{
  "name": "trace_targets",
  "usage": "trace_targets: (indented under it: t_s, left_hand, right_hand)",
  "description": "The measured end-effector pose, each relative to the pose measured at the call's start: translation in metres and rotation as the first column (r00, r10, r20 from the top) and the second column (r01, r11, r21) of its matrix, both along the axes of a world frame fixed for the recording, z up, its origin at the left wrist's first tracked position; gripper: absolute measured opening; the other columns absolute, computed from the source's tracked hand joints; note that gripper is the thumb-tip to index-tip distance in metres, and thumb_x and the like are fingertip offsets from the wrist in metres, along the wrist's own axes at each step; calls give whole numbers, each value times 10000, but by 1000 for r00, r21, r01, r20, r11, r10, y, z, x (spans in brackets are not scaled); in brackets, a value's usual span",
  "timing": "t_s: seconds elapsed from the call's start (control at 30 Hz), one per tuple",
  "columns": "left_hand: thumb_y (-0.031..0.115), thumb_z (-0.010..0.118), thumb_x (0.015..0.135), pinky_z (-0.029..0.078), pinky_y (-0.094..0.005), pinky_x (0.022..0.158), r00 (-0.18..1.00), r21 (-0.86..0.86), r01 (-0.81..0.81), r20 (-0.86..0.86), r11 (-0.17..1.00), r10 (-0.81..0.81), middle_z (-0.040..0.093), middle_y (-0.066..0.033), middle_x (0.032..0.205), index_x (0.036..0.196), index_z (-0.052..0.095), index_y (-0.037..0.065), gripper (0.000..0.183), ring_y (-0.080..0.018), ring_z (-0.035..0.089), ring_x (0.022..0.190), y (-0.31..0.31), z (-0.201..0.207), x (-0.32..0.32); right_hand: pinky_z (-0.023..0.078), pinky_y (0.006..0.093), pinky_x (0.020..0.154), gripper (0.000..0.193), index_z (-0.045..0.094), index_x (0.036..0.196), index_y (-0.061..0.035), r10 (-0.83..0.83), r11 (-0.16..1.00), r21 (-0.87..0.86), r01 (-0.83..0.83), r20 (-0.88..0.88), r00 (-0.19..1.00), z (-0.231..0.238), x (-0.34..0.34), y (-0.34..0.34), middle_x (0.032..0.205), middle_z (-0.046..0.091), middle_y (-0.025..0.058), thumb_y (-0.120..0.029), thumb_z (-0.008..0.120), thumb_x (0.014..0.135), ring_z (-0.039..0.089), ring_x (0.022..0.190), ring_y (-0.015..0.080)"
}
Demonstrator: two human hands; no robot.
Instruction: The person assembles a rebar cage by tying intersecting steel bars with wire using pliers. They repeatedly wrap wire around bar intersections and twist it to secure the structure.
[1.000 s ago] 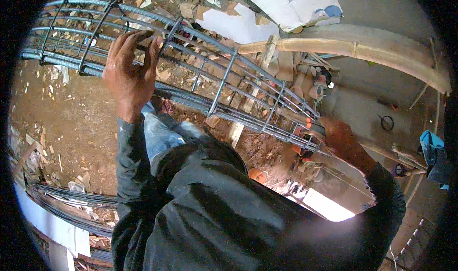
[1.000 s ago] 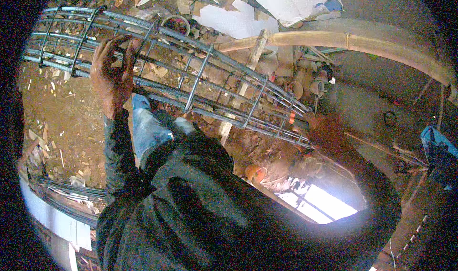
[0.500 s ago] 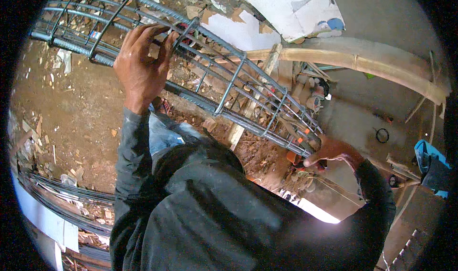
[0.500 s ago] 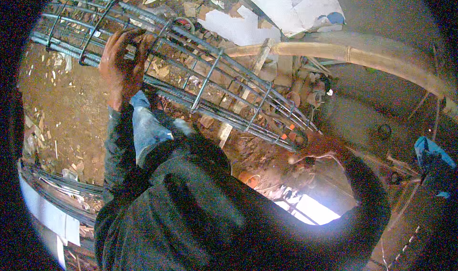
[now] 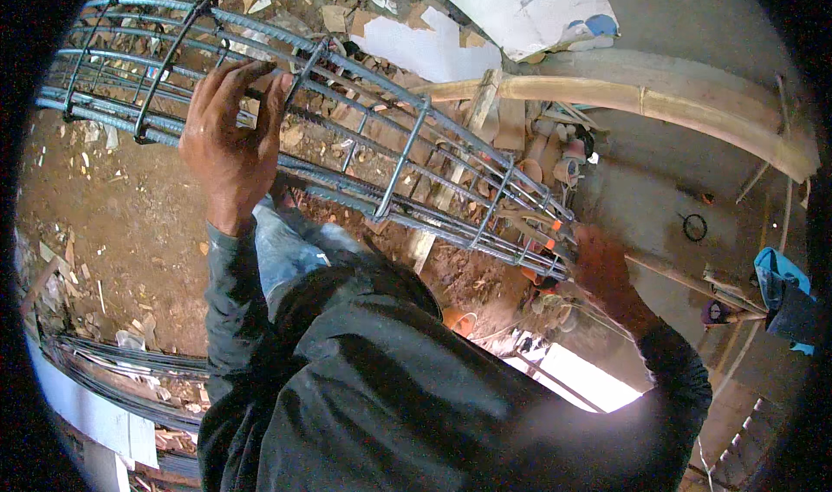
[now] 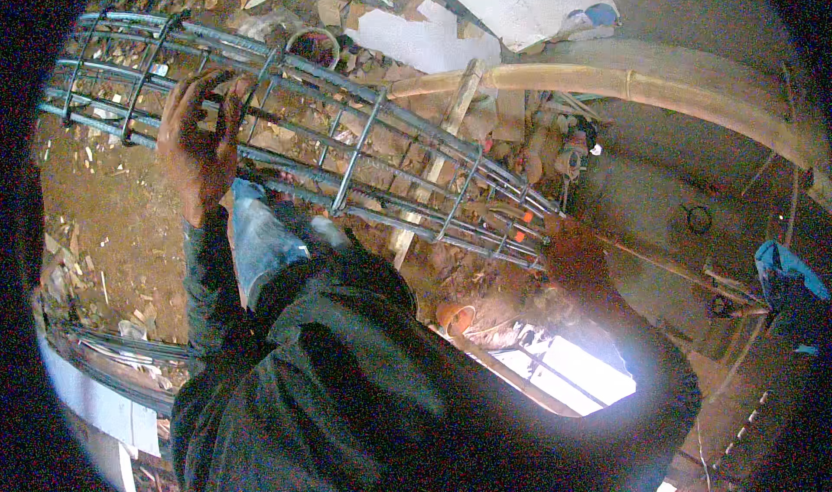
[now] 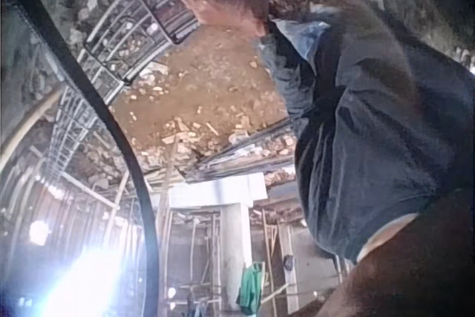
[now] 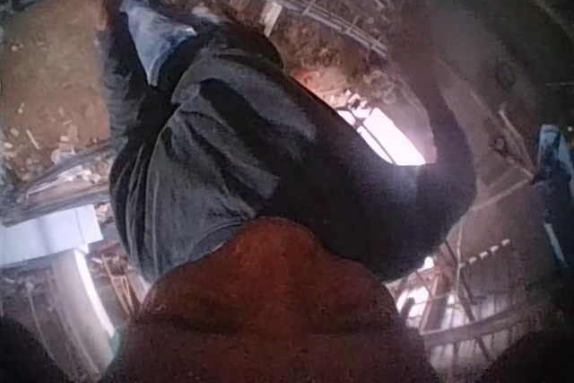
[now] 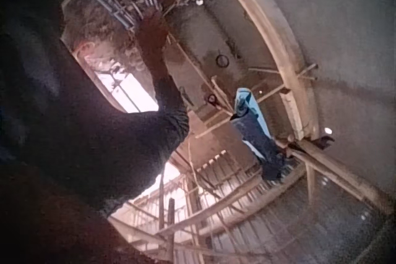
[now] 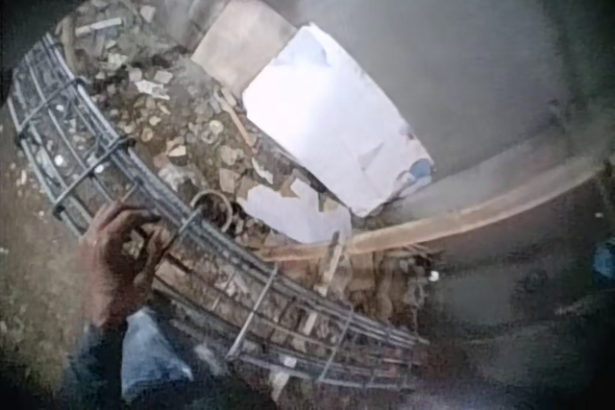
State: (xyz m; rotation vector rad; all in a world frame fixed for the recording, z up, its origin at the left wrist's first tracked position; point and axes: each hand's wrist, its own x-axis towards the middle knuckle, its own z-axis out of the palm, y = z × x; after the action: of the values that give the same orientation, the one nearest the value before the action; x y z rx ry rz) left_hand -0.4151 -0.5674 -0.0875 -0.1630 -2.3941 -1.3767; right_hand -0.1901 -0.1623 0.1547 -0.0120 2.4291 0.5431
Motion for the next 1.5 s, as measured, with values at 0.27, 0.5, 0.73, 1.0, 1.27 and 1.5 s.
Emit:
trace_targets:
  t_s: [0.27,0.5,0.73,1.0,1.27,1.5]
  left_hand:
    - [217,847,934,576,-370,792,997,-8,-8,-76,1000,7,768,-63,1053,1052,789,89,183,-284,740,934,0,-3,-2]
    - [219,859,915,573,-374,790,993,-1,-24,-112,1000,24,757,-61,1033,1042,789,97,190,-294,735,944,-3,-3,-2]
    - [230,846,928,574,-384,807,998,-5,-17,-65,1000,17,757,-73,1044,1054,793,100,189,-301,736,959,-1,4,-1]
    - [226,837,939,578,-387,831,1000,-37,0,-26,999,-1,765,-83,1090,1075,784,83,204,-308,740,985,-2,2,1]
    - [225,824,949,570,-380,812,1000,-26,-16,-4,1000,16,762,-85,1082,1082,781,97,190,-310,734,970,-1,-1,1]
    - [221,805,964,562,-374,770,999,2,-21,32,1000,21,752,-82,1076,1083,777,92,177,-296,721,956,2,2,5]
  right_hand:
    - [563,508,700,330,606,1295,-50,-625,550,-267,791,497,602,9,-20,9,918,680,181,-282,684,1072,664,756,338]
    - [630,404,724,532,564,1465,-208,-466,-239,5,971,877,-119,2,-34,28,1114,709,86,-252,813,997,730,853,204]
    - [592,509,685,756,602,1349,-19,-438,879,-122,461,175,882,18,-32,-19,810,718,150,-307,907,720,700,686,389]
    - [553,507,647,518,648,1303,-37,272,954,-93,-286,-145,951,13,-23,-4,812,717,166,-290,828,887,706,706,383]
    - [565,396,502,398,578,1357,-104,-725,-34,-119,992,686,58,10,-26,32,781,727,121,-362,688,1074,724,604,226]
    - [370,282,395,368,518,1267,-90,-270,-694,-37,719,939,-213,-13,33,29,669,465,-9,-177,710,965,459,471,86]
